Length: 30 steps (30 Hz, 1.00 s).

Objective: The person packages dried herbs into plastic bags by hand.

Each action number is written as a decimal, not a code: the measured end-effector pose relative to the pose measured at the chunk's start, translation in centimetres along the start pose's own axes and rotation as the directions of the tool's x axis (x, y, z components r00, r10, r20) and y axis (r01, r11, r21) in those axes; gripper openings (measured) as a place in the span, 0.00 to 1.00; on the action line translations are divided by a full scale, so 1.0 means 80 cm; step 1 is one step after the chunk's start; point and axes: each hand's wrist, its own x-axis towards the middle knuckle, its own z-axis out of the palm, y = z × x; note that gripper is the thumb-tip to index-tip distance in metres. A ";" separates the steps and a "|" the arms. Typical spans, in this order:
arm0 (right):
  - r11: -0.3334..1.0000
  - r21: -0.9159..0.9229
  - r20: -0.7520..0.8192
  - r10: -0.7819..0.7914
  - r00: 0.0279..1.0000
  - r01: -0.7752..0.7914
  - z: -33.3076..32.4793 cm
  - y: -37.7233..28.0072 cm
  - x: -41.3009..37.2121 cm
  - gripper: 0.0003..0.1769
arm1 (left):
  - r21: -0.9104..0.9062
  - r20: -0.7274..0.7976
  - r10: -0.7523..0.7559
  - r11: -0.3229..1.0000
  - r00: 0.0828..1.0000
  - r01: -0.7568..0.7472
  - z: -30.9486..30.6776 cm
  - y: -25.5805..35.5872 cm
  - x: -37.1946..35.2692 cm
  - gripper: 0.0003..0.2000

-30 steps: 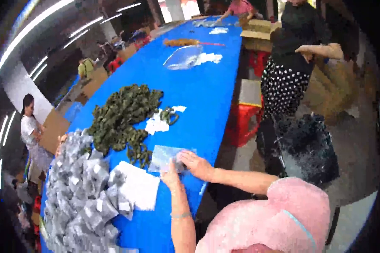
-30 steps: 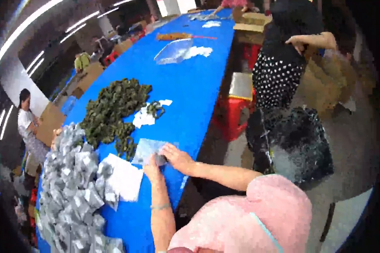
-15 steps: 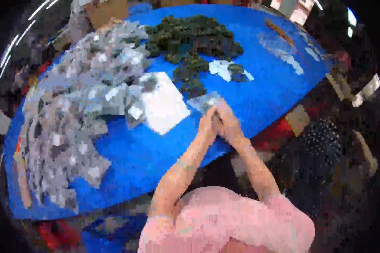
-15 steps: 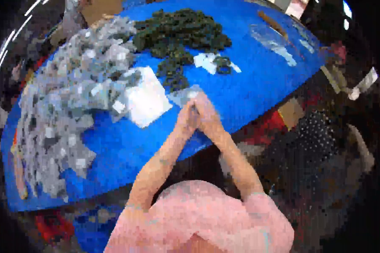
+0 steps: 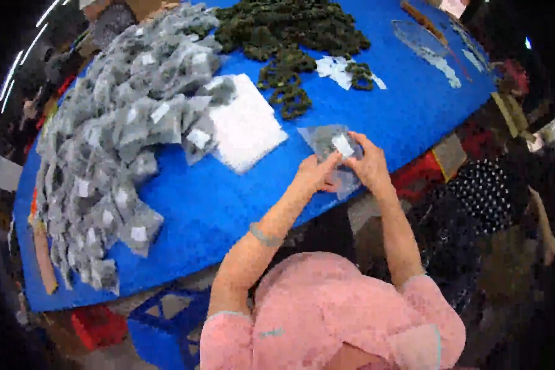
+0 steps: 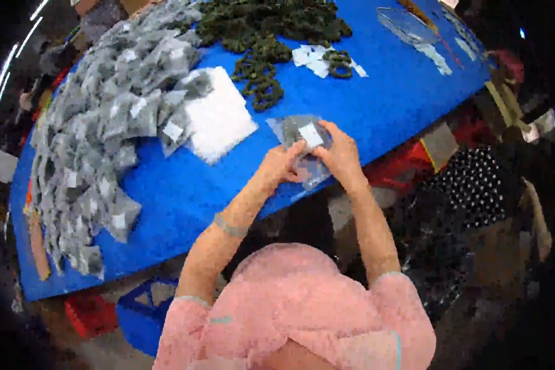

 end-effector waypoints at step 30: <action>0.978 0.141 -0.197 -0.127 0.972 0.156 0.040 0.031 0.000 0.33 | 0.802 0.141 0.661 0.361 0.737 -0.477 -0.031 0.013 0.052 0.18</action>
